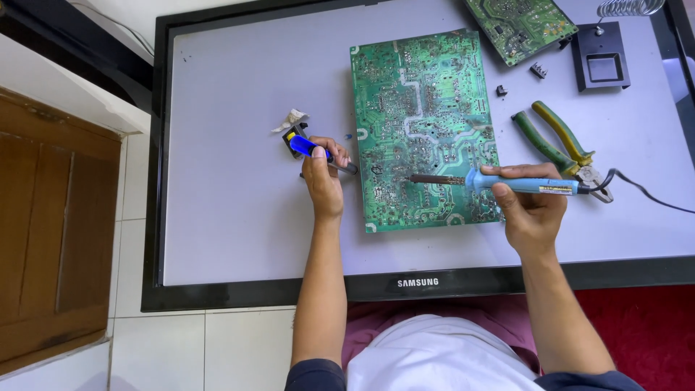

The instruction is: Using a soldering iron and a desoldering pump to remove solder from components on a circuit board.

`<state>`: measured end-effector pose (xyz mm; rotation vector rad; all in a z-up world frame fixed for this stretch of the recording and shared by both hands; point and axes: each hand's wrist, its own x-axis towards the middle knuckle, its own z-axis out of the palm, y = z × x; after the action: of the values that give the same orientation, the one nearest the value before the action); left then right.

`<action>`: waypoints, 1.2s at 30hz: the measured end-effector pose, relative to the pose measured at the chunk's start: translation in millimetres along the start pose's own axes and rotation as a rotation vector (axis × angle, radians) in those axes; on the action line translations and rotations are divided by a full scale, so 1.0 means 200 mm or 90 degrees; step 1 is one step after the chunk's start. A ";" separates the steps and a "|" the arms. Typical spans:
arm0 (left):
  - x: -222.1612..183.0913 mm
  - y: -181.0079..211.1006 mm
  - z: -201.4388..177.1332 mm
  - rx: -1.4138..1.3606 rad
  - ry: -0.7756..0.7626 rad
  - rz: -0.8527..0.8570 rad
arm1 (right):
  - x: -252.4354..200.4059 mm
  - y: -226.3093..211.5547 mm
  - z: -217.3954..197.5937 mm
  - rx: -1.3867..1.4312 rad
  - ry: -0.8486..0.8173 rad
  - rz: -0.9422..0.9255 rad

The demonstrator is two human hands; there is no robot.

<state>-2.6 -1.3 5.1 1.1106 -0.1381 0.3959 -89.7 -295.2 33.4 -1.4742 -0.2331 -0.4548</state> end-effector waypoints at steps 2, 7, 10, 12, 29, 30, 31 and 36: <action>0.01 -0.03 -0.02 0.037 -0.004 0.027 | 0.01 0.04 -0.01 -0.044 -0.014 -0.041; 0.01 -0.04 -0.02 0.082 -0.011 0.053 | -0.01 0.08 0.00 -0.089 -0.021 -0.075; 0.01 -0.03 -0.02 0.088 -0.012 0.056 | -0.01 0.06 0.02 -0.092 -0.019 -0.083; 0.01 -0.03 -0.02 0.094 -0.018 0.058 | -0.01 0.04 0.03 -0.108 -0.013 -0.090; 0.00 -0.03 0.03 0.101 0.009 0.059 | 0.19 -0.33 0.34 -0.404 -0.092 -0.155; -0.01 -0.02 0.03 0.099 0.018 0.059 | 0.21 -0.33 0.35 -0.421 -0.102 -0.165; -0.01 0.00 0.03 0.099 0.019 0.058 | 0.23 -0.33 0.36 -0.421 -0.102 -0.165; 0.02 0.12 0.07 0.030 0.067 0.097 | 0.34 -0.25 0.36 -0.485 -0.117 -0.155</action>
<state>-7.4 -3.8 33.3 1.1260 -0.1221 0.5958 -42.2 -236.5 112.9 -2.2513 -0.4161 -0.6453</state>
